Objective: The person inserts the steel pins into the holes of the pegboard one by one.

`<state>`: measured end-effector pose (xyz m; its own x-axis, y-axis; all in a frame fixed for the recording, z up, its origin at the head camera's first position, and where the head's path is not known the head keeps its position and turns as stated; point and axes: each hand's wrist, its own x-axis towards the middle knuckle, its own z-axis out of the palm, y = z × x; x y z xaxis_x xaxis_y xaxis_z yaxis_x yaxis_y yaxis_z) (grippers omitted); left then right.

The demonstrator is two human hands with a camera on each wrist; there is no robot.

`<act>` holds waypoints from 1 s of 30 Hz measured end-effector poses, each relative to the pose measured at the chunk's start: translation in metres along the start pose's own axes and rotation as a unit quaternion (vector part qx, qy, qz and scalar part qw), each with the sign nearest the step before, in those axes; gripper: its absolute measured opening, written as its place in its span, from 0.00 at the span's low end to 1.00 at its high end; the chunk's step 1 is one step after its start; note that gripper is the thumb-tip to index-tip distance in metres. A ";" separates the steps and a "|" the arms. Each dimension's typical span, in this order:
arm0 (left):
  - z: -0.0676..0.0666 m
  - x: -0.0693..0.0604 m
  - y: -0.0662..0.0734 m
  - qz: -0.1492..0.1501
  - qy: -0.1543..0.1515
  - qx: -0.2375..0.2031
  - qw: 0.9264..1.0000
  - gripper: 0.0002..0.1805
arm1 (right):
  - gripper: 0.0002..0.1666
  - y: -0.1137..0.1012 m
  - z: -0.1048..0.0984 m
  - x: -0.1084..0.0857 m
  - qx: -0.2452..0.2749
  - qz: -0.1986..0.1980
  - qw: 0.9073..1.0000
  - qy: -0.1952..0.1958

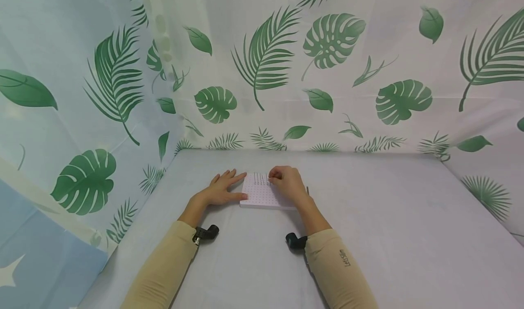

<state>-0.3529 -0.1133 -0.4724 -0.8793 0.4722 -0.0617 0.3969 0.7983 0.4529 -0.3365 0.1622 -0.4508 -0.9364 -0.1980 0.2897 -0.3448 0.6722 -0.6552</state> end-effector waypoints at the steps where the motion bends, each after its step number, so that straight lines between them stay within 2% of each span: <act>1: 0.000 0.000 0.000 0.000 -0.001 0.001 1.000 0.52 | 0.03 0.000 0.000 0.000 -0.001 0.000 1.000 0.000; 10: -0.001 0.001 0.000 0.000 0.001 0.009 1.000 0.51 | 0.02 -0.002 0.002 0.001 -0.016 -0.017 1.000 0.001; 20: -0.001 0.000 0.001 -0.004 -0.009 -0.002 1.000 0.51 | 0.03 -0.002 0.003 -0.002 -0.020 -0.013 1.000 0.003; 30: 0.000 0.000 0.000 -0.003 -0.002 -0.003 1.000 0.51 | 0.05 -0.001 0.000 -0.005 -0.008 -0.002 1.000 -0.013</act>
<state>-0.3529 -0.1134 -0.4719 -0.8809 0.4683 -0.0688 0.3892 0.7992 0.4581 -0.3318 0.1624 -0.4512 -0.9361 -0.2195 0.2747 -0.3486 0.6820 -0.6430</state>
